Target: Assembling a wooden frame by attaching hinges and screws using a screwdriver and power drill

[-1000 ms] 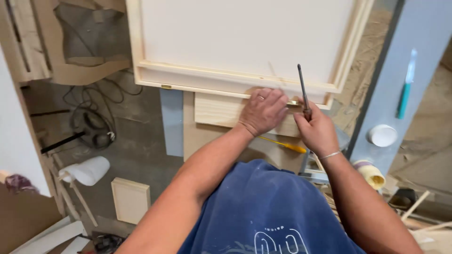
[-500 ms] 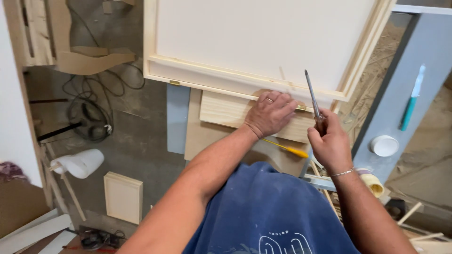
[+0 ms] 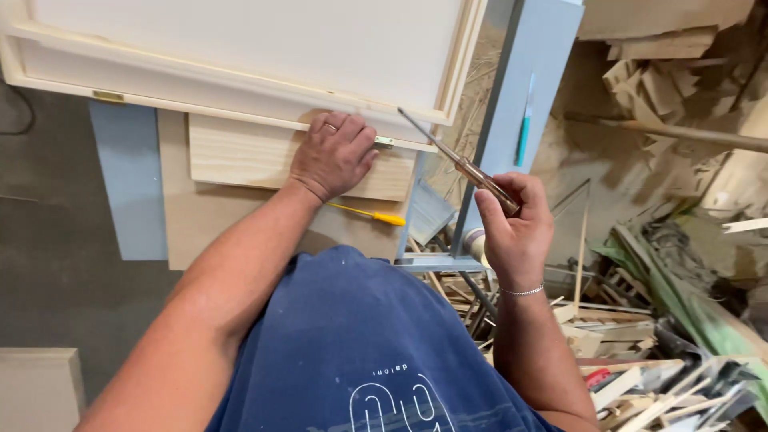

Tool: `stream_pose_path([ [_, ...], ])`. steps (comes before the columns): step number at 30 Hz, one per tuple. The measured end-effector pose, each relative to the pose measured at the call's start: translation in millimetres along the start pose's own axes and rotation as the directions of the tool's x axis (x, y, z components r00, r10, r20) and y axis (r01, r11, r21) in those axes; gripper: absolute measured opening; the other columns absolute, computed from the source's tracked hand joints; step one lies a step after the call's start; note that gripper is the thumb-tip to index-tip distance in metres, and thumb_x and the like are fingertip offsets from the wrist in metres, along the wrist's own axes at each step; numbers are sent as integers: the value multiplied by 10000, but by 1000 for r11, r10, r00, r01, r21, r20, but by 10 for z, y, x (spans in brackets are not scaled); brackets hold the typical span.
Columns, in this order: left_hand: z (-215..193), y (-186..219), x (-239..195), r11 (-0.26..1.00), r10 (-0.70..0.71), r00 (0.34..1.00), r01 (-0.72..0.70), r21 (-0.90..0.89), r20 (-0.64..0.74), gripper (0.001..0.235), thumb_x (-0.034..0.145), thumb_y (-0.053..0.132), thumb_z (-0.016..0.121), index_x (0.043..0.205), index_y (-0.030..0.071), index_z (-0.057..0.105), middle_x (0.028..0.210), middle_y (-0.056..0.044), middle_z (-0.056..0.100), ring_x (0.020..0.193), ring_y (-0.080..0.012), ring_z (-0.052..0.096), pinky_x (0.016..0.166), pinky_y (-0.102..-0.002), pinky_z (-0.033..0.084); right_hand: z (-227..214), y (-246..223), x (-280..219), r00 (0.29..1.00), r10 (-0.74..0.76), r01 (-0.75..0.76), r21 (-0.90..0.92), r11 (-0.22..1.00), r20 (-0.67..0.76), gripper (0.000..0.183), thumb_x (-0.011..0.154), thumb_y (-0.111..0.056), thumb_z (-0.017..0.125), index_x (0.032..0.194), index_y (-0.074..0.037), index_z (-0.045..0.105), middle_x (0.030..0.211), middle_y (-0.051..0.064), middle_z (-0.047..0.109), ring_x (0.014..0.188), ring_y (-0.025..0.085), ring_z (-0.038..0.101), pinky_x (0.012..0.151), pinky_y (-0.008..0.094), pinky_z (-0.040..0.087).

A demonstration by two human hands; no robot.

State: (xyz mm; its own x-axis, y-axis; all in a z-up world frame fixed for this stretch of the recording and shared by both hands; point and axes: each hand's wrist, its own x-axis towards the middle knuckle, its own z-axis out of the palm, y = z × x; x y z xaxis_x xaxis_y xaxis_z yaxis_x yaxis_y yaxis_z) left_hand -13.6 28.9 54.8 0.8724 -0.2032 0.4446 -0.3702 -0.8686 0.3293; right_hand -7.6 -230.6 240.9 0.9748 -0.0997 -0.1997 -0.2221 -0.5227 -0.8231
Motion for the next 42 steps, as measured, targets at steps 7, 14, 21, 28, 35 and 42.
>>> stream_pose_path([
  [7,91,6,-58,1000,-22,998,23,15,-58,237,971,446,580,932,218,628,891,-20,567,898,-230,634,867,-381,469,67,108,242,969,-246,238,-189,953,-19,97,1026,-154,710,1069,-68,722,851,81,656,706,128,580,636,288,530],
  [14,84,-8,-54,999,-26,994,24,-21,-109,245,996,437,535,1018,233,670,901,-21,556,873,-241,619,846,-376,472,210,-9,539,932,-356,362,-239,901,71,94,1070,-104,686,1012,-32,695,786,116,631,621,159,544,565,305,486],
  [21,233,-25,-122,1000,-18,995,16,-21,-95,247,956,444,596,1084,247,673,927,-10,545,905,-236,615,865,-374,461,262,-106,668,905,-401,426,-315,848,142,97,1075,-107,702,1006,-39,694,726,127,601,604,196,526,548,327,454],
  [28,230,-13,-125,999,-28,996,26,-24,-89,251,986,441,558,1082,236,666,927,-16,544,903,-240,612,871,-380,464,281,-139,680,908,-393,420,-324,848,148,105,1072,-103,705,982,-53,684,730,110,606,603,177,529,567,308,469],
  [35,231,-17,-126,999,-25,997,22,-38,-73,238,964,439,583,1064,236,657,940,-10,541,922,-232,604,875,-377,460,298,-236,666,871,-433,491,-371,788,233,94,1069,-107,718,991,-72,679,700,94,610,602,222,578,581,332,476],
  [42,41,-5,-77,1000,-11,999,11,3,50,272,879,386,721,1088,227,650,1091,-13,634,1020,-251,591,899,-394,430,291,-443,768,818,-378,562,-741,368,433,383,1144,-492,624,989,-146,677,754,27,712,626,349,669,509,465,437],
])
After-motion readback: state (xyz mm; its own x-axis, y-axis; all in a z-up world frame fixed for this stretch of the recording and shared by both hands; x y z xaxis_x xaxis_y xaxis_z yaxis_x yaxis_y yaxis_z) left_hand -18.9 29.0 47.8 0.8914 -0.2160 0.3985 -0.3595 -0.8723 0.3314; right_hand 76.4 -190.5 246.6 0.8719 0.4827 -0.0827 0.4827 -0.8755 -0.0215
